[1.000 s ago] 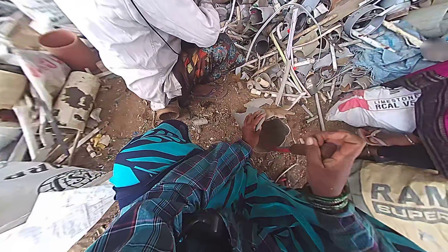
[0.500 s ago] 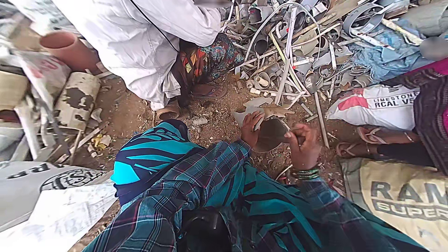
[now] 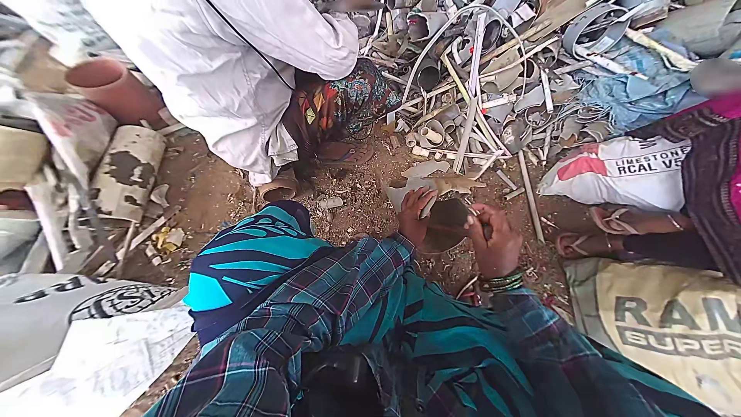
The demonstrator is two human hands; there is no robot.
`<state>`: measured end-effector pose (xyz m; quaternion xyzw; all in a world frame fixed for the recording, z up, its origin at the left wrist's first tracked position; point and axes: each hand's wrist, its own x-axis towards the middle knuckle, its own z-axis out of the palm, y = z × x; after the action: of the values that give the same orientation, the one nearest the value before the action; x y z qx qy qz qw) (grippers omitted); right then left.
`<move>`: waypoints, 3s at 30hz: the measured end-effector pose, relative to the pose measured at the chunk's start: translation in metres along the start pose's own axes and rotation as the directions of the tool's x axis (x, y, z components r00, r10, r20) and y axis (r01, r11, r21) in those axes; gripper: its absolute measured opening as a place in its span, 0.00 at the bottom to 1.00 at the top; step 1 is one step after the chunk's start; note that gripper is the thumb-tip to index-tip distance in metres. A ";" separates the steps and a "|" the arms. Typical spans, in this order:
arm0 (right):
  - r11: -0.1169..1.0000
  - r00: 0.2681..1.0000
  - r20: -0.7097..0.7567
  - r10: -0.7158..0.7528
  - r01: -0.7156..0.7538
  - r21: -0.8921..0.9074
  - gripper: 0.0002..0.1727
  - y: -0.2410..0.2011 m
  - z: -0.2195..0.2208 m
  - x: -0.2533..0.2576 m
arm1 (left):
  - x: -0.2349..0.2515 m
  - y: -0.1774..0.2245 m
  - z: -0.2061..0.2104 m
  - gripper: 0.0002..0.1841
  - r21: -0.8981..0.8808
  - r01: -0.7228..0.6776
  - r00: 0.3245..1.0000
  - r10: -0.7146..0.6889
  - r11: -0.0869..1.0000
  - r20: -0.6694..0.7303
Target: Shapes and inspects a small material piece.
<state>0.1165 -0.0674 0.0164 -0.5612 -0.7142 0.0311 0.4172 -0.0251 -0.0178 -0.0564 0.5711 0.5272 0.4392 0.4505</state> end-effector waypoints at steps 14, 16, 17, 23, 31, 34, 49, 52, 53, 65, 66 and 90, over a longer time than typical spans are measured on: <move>0.987 0.983 -0.127 -0.131 0.142 0.079 0.17 -0.025 -0.055 0.034 | -0.002 0.046 -0.001 0.26 -0.131 0.064 0.996 -0.072 0.989 -0.059; 0.994 0.994 -0.102 -0.046 0.056 0.098 0.16 -0.017 -0.053 0.034 | -0.012 0.049 0.003 0.26 -0.108 0.082 0.996 -0.084 0.991 -0.007; 0.994 0.998 -0.048 0.040 -0.035 0.103 0.17 -0.006 -0.042 0.029 | -0.018 0.047 0.005 0.26 -0.070 0.088 0.996 -0.087 0.994 0.023; 0.965 0.981 -0.071 0.183 -0.165 0.201 0.18 0.005 -0.054 0.037 | -0.022 0.031 0.005 0.25 -0.103 0.027 0.999 -0.030 0.994 -0.022; 0.962 0.969 0.052 0.240 -0.245 0.119 0.18 0.027 -0.019 0.009 | -0.011 0.032 -0.001 0.26 -0.193 0.109 0.992 -0.118 0.975 -0.034; 0.971 0.985 -0.072 0.159 -0.143 0.191 0.18 0.004 -0.043 0.029 | -0.006 0.035 -0.004 0.26 -0.226 0.105 0.991 -0.122 0.968 -0.060; 0.950 0.986 -0.130 0.109 -0.064 0.307 0.20 -0.019 -0.067 0.044 | -0.008 0.033 -0.006 0.25 -0.168 0.076 0.996 -0.083 0.983 -0.036; 0.961 0.981 -0.002 0.192 -0.188 0.205 0.19 0.002 -0.029 0.019 | -0.007 0.032 -0.005 0.26 -0.197 0.090 0.995 -0.098 0.976 -0.033; 0.963 0.976 0.045 0.213 -0.217 0.161 0.20 0.010 -0.012 0.007 | -0.007 0.031 -0.006 0.26 -0.216 0.099 0.994 -0.108 0.971 -0.030; 0.963 0.982 -0.028 0.187 -0.178 0.203 0.20 0.012 -0.013 0.014 | -0.007 0.028 -0.006 0.26 -0.229 0.092 0.995 -0.100 0.969 -0.023; 0.970 0.986 -0.024 0.163 -0.155 0.186 0.20 0.020 0.000 0.005 | -0.007 0.028 -0.005 0.26 -0.237 0.096 0.994 -0.105 0.967 -0.022; 0.989 0.991 0.029 0.130 -0.131 0.062 0.17 0.018 -0.005 0.015 | -0.011 0.026 0.003 0.24 -0.091 0.020 1.000 -0.021 0.996 -0.007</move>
<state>0.1332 -0.0506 0.0190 -0.5928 -0.6798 0.0880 0.4228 -0.0175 -0.0294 -0.0321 0.5430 0.5143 0.4603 0.4783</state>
